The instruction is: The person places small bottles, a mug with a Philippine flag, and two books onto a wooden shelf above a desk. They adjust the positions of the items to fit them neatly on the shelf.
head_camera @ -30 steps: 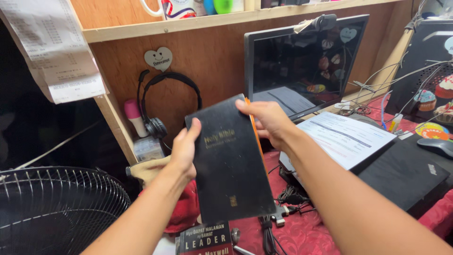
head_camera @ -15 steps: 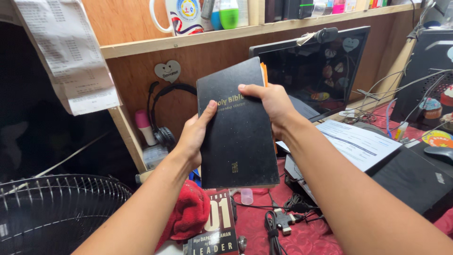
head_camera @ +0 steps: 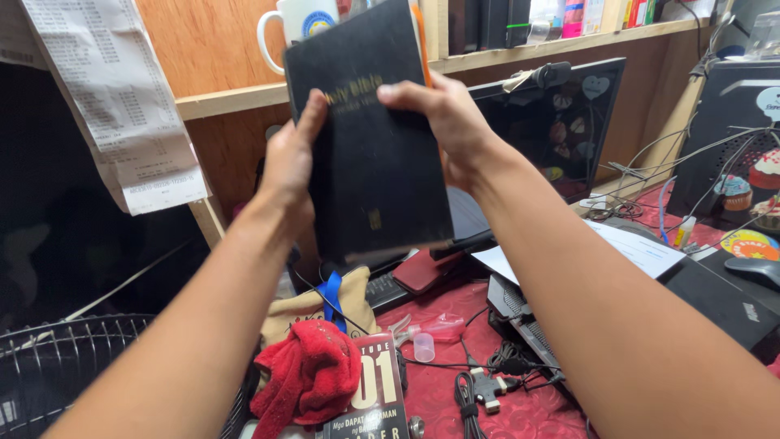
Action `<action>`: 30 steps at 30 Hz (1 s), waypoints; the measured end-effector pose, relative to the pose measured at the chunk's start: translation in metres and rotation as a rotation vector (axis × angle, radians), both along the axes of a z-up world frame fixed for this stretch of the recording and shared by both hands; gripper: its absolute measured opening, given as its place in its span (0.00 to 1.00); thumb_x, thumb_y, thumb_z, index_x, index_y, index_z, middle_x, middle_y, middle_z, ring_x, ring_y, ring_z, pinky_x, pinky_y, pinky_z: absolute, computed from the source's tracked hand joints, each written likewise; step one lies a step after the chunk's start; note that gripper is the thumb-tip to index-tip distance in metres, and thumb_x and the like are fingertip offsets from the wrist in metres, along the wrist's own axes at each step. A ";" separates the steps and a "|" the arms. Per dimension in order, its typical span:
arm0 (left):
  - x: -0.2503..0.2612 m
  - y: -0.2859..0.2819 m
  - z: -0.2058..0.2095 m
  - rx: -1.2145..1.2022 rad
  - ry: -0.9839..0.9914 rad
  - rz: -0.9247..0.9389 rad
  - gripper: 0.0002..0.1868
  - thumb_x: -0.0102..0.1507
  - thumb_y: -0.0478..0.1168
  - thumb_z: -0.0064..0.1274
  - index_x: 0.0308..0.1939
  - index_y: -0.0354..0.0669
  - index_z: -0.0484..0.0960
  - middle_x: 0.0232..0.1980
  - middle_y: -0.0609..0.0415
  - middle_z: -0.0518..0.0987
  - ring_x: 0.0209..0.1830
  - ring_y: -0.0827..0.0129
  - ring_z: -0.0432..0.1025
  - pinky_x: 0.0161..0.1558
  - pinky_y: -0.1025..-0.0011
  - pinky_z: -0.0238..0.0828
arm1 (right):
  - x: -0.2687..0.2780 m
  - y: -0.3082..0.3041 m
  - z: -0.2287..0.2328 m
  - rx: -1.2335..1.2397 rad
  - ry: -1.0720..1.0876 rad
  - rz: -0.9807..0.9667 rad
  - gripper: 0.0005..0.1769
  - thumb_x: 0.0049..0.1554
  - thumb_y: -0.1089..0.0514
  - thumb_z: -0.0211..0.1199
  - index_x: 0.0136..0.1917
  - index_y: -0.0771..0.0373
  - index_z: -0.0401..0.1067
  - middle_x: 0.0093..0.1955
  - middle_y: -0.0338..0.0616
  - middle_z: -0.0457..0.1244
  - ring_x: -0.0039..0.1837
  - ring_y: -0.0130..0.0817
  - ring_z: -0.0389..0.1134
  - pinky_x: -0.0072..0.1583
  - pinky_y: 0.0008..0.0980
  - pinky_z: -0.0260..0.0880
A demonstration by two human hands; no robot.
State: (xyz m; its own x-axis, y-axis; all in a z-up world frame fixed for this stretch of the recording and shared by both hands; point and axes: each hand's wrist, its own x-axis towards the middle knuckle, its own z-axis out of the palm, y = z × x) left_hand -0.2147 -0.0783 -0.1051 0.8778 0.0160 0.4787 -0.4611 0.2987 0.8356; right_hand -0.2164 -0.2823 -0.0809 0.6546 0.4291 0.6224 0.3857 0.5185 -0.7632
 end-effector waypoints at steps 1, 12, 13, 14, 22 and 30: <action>0.002 0.003 0.008 0.017 -0.030 0.007 0.30 0.60 0.60 0.56 0.54 0.40 0.81 0.50 0.50 0.85 0.48 0.64 0.81 0.51 0.62 0.81 | 0.002 0.004 0.007 0.026 -0.029 -0.031 0.22 0.54 0.61 0.65 0.59 0.74 0.68 0.48 0.52 0.69 0.45 0.38 0.76 0.48 0.37 0.81; 0.054 0.044 0.088 0.139 -0.378 0.251 0.33 0.70 0.53 0.54 0.68 0.53 0.49 0.58 0.41 0.78 0.54 0.63 0.77 0.51 0.65 0.80 | 0.041 0.053 0.089 0.152 -0.229 -0.207 0.14 0.50 0.63 0.66 0.48 0.74 0.74 0.39 0.51 0.70 0.36 0.37 0.75 0.40 0.35 0.82; 0.060 0.048 0.091 0.136 -0.423 0.248 0.33 0.71 0.52 0.55 0.69 0.53 0.49 0.59 0.40 0.78 0.55 0.63 0.77 0.53 0.66 0.79 | 0.044 0.057 0.095 0.152 -0.247 -0.244 0.13 0.50 0.63 0.67 0.46 0.74 0.76 0.38 0.51 0.71 0.36 0.36 0.75 0.39 0.34 0.81; 0.065 0.051 0.094 0.145 -0.429 0.252 0.33 0.71 0.52 0.54 0.70 0.53 0.49 0.60 0.40 0.78 0.56 0.63 0.76 0.54 0.66 0.79 | 0.047 0.062 0.100 0.158 -0.241 -0.251 0.13 0.49 0.63 0.67 0.45 0.75 0.76 0.38 0.51 0.71 0.35 0.36 0.75 0.38 0.34 0.80; 0.070 0.060 0.113 0.208 -0.374 0.302 0.36 0.72 0.52 0.52 0.76 0.54 0.46 0.67 0.40 0.74 0.64 0.60 0.75 0.59 0.62 0.79 | 0.060 0.078 0.116 0.159 -0.210 -0.270 0.13 0.49 0.61 0.66 0.46 0.72 0.75 0.39 0.50 0.71 0.37 0.34 0.75 0.40 0.33 0.82; 0.019 0.052 0.116 0.309 -0.150 0.222 0.39 0.65 0.61 0.49 0.72 0.46 0.57 0.65 0.44 0.76 0.63 0.58 0.76 0.56 0.53 0.77 | 0.063 0.061 0.109 0.215 -0.240 -0.210 0.17 0.50 0.61 0.67 0.52 0.72 0.70 0.43 0.53 0.69 0.41 0.39 0.75 0.43 0.36 0.81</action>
State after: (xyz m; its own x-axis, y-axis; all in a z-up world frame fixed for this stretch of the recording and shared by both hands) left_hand -0.1958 -0.0264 0.0105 0.7895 0.0324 0.6129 -0.6095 -0.0763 0.7891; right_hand -0.1535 -0.2213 0.0282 0.5393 0.1443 0.8297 0.6547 0.5478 -0.5208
